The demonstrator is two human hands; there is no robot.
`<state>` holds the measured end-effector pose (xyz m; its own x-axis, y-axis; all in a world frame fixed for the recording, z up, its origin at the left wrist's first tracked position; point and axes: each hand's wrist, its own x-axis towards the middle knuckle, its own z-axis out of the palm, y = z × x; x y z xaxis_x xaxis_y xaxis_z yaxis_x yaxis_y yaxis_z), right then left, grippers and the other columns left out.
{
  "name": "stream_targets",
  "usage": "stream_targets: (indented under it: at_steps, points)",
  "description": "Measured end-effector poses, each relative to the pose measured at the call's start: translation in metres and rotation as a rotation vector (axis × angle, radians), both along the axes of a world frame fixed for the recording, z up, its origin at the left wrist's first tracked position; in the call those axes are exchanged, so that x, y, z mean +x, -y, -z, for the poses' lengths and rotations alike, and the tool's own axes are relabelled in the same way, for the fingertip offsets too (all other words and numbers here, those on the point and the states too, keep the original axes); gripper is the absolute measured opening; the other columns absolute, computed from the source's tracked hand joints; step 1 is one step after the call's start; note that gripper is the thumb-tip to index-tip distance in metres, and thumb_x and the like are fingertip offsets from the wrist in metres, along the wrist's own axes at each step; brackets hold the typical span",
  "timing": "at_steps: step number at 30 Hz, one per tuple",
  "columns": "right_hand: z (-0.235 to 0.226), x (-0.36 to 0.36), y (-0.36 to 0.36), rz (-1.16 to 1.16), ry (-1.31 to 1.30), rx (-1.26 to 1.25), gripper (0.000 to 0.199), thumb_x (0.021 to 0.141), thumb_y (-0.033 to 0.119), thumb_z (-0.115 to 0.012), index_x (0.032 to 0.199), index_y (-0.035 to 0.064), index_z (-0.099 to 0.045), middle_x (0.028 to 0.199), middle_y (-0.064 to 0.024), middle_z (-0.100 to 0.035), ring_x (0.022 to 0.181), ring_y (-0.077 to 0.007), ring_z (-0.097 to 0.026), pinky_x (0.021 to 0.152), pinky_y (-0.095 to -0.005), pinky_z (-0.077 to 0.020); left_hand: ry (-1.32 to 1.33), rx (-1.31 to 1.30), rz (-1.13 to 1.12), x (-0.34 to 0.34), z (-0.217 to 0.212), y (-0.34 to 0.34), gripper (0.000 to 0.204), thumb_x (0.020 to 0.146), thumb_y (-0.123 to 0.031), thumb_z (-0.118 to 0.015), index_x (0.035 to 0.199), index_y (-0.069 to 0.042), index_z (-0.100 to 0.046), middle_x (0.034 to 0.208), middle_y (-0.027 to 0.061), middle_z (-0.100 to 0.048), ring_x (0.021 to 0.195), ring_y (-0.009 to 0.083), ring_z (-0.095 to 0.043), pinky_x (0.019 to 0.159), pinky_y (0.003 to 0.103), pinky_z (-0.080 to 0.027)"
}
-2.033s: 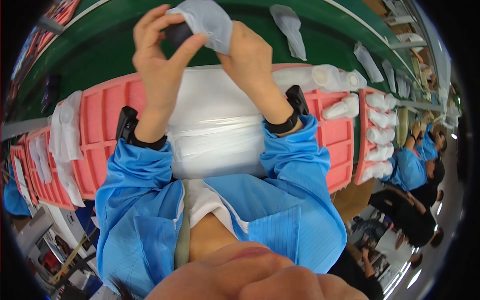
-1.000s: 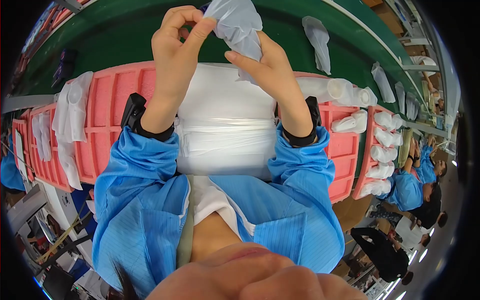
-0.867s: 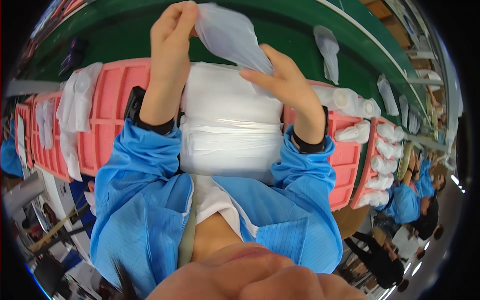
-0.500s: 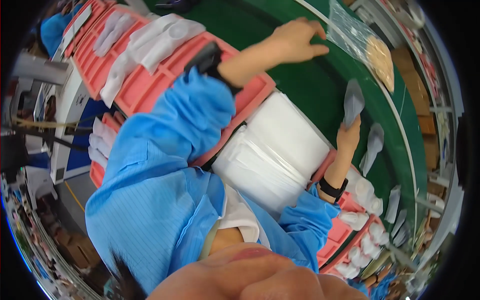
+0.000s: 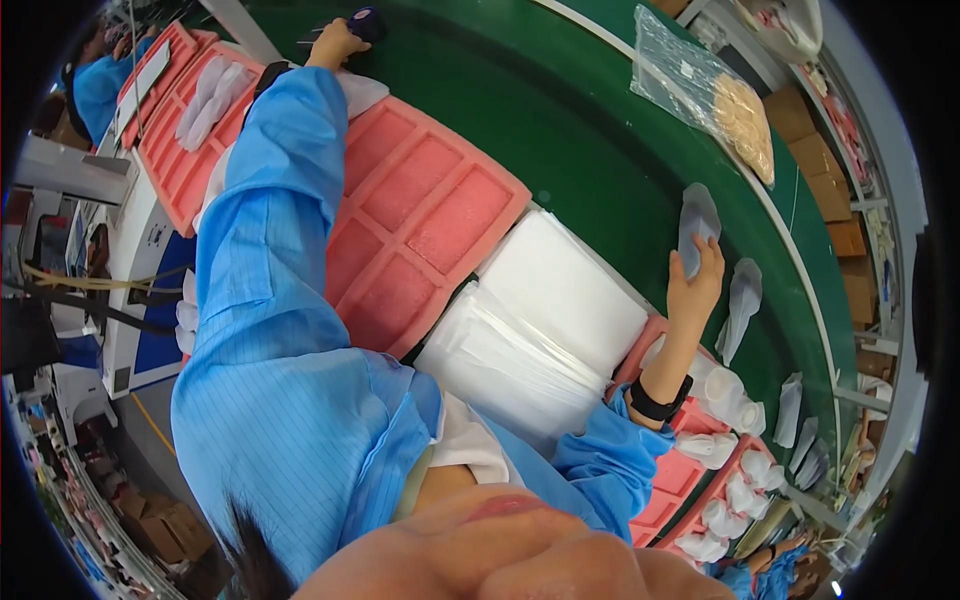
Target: Packing small electronic components into plastic bags and sealing them with tape at a manual assembly station.
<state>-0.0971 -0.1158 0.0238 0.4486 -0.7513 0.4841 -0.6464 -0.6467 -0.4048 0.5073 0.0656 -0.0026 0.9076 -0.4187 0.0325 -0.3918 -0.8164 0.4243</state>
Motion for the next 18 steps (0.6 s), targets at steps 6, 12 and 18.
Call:
stream_targets:
  at_steps: [6,12,18]
  points:
    - [-0.022,0.016,-0.025,-0.175,0.178,0.223,0.039,0.076,0.012,-0.071,0.113,0.0051,-0.059,0.125,-0.0169,-0.052,0.111,-0.0316,-0.053,0.087,-0.0375,-0.0469,-0.362,0.101,0.432,-0.119,-0.045,0.048,0.068,0.072,-0.027,-0.076,0.128,-0.007,-0.044,0.113,0.011,-0.058,0.067,0.0135,-0.059,0.058,0.024,-0.05]
    - [-0.051,0.044,-0.066,-0.362,0.313,0.354,0.063,0.067,0.015,-0.079,0.124,0.0077,-0.052,0.124,-0.0099,-0.053,0.111,-0.0235,-0.054,0.082,-0.0339,-0.0497,-0.7,-0.334,1.035,-0.3,-0.078,0.061,0.062,0.073,-0.019,-0.076,0.124,-0.004,-0.045,0.114,0.013,-0.057,0.081,0.0225,-0.063,0.063,0.028,-0.052]
    - [-0.054,0.034,-0.066,-0.107,0.107,-0.014,0.061,0.065,0.014,-0.079,0.12,0.0068,-0.054,0.108,-0.0103,-0.06,0.096,-0.0232,-0.061,0.076,-0.0319,-0.0507,-0.619,-0.783,1.099,-0.426,-0.077,0.066,0.06,0.073,-0.012,-0.074,0.124,-0.008,-0.044,0.115,0.0096,-0.054,0.074,0.0164,-0.059,0.061,0.025,-0.048]
